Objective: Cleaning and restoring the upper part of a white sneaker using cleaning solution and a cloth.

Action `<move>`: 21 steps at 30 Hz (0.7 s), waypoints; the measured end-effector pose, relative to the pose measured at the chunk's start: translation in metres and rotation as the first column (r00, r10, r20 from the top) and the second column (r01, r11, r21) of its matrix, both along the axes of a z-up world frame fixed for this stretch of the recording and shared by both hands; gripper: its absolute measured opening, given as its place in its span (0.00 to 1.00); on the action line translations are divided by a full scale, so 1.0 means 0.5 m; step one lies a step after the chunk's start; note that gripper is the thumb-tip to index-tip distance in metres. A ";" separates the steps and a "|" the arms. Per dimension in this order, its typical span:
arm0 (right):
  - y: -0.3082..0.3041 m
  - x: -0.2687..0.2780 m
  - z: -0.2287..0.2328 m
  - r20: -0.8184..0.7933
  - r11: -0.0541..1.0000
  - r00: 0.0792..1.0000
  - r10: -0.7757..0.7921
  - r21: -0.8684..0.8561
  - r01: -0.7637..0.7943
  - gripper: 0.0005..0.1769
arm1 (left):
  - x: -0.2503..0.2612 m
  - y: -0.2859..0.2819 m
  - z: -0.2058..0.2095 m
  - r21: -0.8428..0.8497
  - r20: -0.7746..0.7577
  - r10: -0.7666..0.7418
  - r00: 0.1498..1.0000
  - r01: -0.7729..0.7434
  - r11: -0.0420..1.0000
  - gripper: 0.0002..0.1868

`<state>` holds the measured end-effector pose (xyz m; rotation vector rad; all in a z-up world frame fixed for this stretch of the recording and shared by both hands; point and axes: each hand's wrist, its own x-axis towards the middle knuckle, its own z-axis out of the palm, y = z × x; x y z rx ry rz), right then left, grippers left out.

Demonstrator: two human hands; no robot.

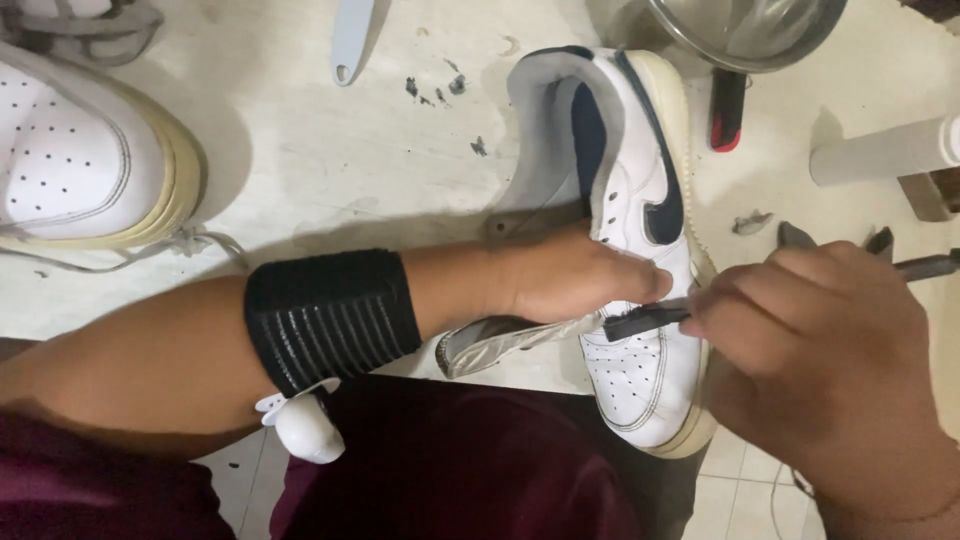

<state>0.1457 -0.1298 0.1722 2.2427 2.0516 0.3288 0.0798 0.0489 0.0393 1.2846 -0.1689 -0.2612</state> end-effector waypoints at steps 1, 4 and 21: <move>-0.011 0.020 0.003 0.014 0.970 0.989 -0.148 -0.193 0.148 0.13 | -0.001 0.002 0.005 0.007 -0.004 -0.015 1.000 0.015 1.000 0.14; 0.011 0.024 0.013 0.206 0.762 0.912 -0.354 -0.502 0.409 0.14 | -0.010 0.015 0.034 0.094 -0.115 -0.047 0.992 0.058 0.994 0.19; 0.003 0.011 0.029 -0.213 0.999 0.977 -0.029 -0.027 0.024 0.11 | -0.005 0.012 0.016 0.076 -0.093 -0.067 0.993 0.074 0.994 0.19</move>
